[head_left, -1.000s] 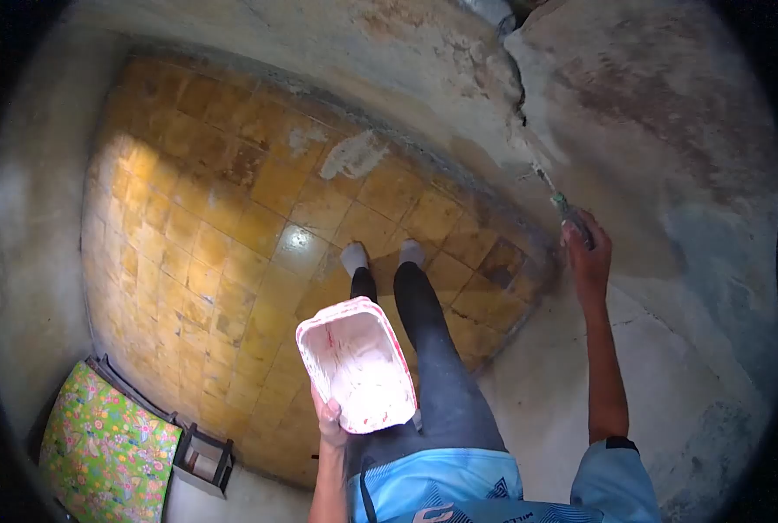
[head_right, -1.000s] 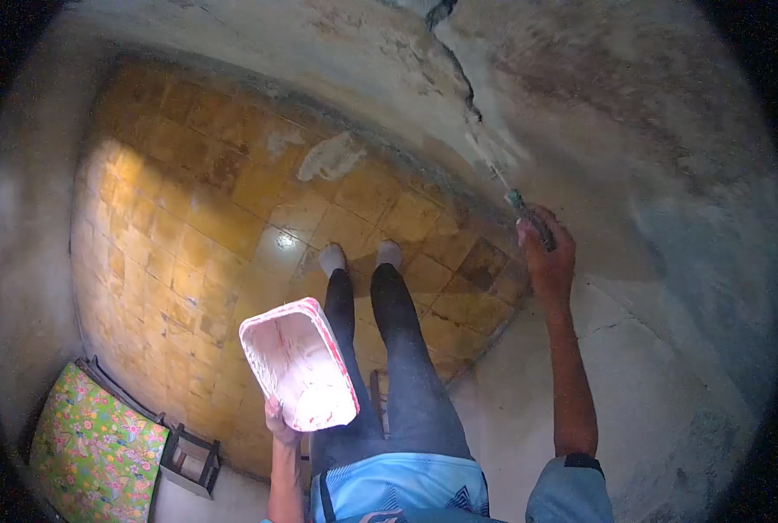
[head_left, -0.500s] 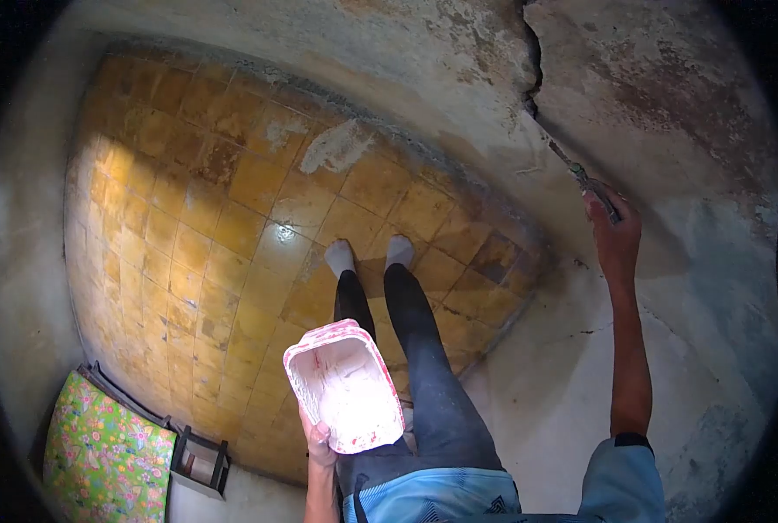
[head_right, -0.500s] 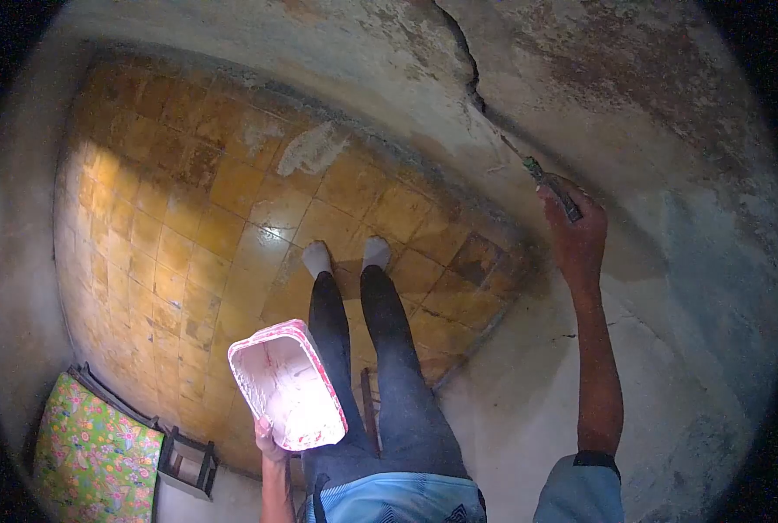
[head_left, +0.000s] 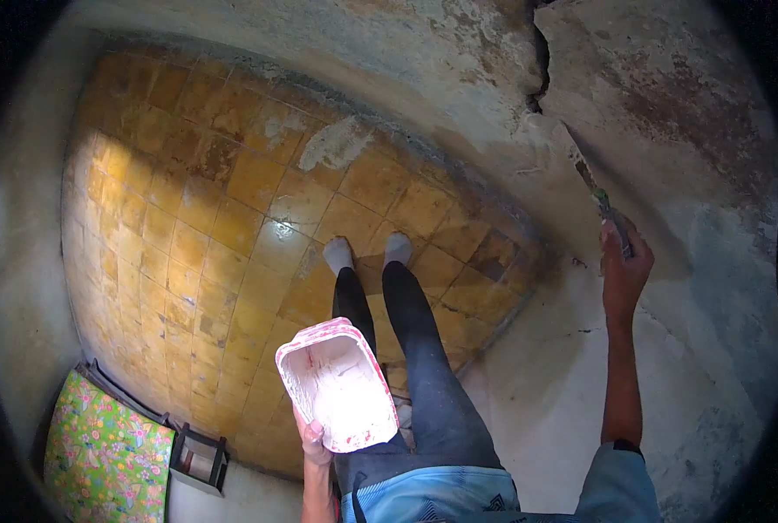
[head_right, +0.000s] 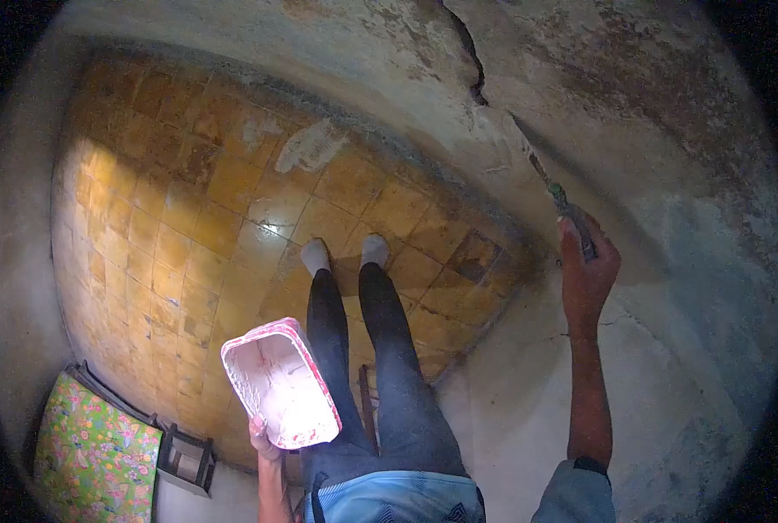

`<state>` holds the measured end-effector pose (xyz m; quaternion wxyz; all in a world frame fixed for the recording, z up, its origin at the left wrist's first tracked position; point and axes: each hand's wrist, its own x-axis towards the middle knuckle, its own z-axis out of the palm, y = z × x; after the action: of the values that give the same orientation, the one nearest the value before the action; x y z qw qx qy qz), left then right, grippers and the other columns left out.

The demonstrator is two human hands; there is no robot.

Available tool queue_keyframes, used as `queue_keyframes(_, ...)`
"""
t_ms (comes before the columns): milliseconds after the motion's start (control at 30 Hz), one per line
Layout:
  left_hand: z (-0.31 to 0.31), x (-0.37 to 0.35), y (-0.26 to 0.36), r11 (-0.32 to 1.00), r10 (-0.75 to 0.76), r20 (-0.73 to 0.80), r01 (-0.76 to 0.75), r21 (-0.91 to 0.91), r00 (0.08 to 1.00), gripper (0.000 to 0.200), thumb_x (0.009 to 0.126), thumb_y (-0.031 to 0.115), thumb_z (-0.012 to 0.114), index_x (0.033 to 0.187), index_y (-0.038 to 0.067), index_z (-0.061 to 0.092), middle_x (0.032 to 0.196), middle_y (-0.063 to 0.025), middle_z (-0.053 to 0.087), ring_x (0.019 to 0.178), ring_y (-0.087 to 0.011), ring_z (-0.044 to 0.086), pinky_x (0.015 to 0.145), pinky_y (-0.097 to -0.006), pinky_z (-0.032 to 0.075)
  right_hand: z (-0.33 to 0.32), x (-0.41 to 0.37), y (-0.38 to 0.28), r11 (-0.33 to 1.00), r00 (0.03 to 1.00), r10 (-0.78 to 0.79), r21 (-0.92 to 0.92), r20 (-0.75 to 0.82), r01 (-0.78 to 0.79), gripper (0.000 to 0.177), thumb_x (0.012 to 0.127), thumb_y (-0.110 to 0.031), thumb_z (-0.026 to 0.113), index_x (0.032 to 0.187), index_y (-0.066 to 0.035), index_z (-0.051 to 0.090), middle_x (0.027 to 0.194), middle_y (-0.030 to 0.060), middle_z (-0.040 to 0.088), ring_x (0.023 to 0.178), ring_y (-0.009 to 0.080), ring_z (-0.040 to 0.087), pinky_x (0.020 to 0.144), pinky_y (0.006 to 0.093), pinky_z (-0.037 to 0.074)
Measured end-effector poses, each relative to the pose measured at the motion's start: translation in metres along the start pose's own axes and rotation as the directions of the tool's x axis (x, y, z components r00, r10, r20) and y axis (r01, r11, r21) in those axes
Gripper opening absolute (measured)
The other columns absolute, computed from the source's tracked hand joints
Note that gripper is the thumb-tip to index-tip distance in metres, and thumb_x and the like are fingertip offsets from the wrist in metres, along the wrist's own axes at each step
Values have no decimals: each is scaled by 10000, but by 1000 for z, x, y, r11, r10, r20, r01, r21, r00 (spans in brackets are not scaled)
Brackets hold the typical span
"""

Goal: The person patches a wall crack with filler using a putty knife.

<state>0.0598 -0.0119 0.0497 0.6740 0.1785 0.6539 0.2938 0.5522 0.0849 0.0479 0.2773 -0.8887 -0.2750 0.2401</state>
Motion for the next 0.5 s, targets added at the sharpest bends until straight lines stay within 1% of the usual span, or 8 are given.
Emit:
queue_keyframes(67, 0, 0, -3, 1000, 11, -5, -11, 0, 1000, 845, 849, 469, 611, 1437, -45, 290, 1383, -197, 472, 1235, -307, 528, 1048, -431, 439, 4, -10, 0, 977, 981, -193, -91, 7, 193, 308, 914, -204, 665, 1092, 48, 658, 847, 24, 624, 769, 106, 540, 732, 271, 457)
queue_keyframes(100, 0, 0, -1, 1000, 15, -8, -15, 2, 1000, 843, 850, 470, 611, 1435, -47, 293, 1381, -197, 474, 1231, -305, 531, 1045, -429, 442, 12, -12, -2, 986, 987, -150, -65, 54, 154, 313, 919, -215, 659, 1095, 44, 658, 854, 30, 629, 773, 109, 544, 735, 269, 459)
queue_keyframes(167, 9, 1, 11, 996, -89, -10, 89, -1, 996, 1009, 762, 487, 681, 1478, -28, 190, 1453, -191, 364, 1322, -305, 411, 1105, -421, 338, 30, -14, -6, 998, 987, -64, -13, 149, 66, 323, 929, -236, 648, 1101, 37, 659, 869, 43, 639, 780, 113, 553, 742, 267, 462)
queue_keyframes(200, 10, 2, 15, 990, -140, -12, 140, 1, 990, 1098, 718, 495, 715, 1500, -18, 139, 1488, -189, 309, 1368, -305, 351, 1135, -418, 286, 39, -14, -10, 998, 989, -54, -10, 140, 56, 334, 935, -244, 639, 1108, 41, 655, 878, 53, 644, 788, 118, 557, 749, 270, 464)
queue_keyframes(267, 3, 1, 11, 988, -154, -3, 154, 8, 988, 1091, 718, 500, 711, 1496, -18, 150, 1482, -189, 317, 1364, -304, 355, 1134, -417, 286, 53, -8, -13, 999, 991, -34, -3, 126, 35, 358, 946, -262, 620, 1123, 49, 648, 897, 72, 652, 805, 128, 565, 763, 277, 467)
queue_keyframes(367, -2, 0, 4, 999, -37, -35, 38, 24, 999, 901, 799, 486, 646, 1418, -68, 297, 1372, -194, 464, 1239, -292, 503, 1053, -411, 407, 47, 0, -16, 998, 991, 54, 10, 121, -56, 391, 956, -283, 603, 1139, 61, 638, 929, 94, 661, 839, 143, 574, 793, 290, 463)
queue_keyframes(433, -4, 0, 0, 999, 17, -43, -15, 40, 999, 820, 839, 476, 613, 1379, -91, 370, 1317, -198, 537, 1176, -285, 576, 1010, -408, 469, 49, -4, -14, 999, 999, 19, 43, 46, -21, 395, 959, -273, 600, 1152, 70, 631, 975, 113, 664, 887, 162, 588, 824, 304, 464)
queue_keyframes(500, -8, 0, 0, 998, 7, -36, -5, 55, 999, 813, 840, 473, 611, 1377, -90, 375, 1312, -199, 541, 1172, -282, 579, 1006, -408, 471, 54, -10, -16, 998, 1000, -10, 58, -21, 11, 397, 963, -263, 594, 1172, 73, 623, 1024, 133, 664, 937, 181, 601, 855, 318, 465)
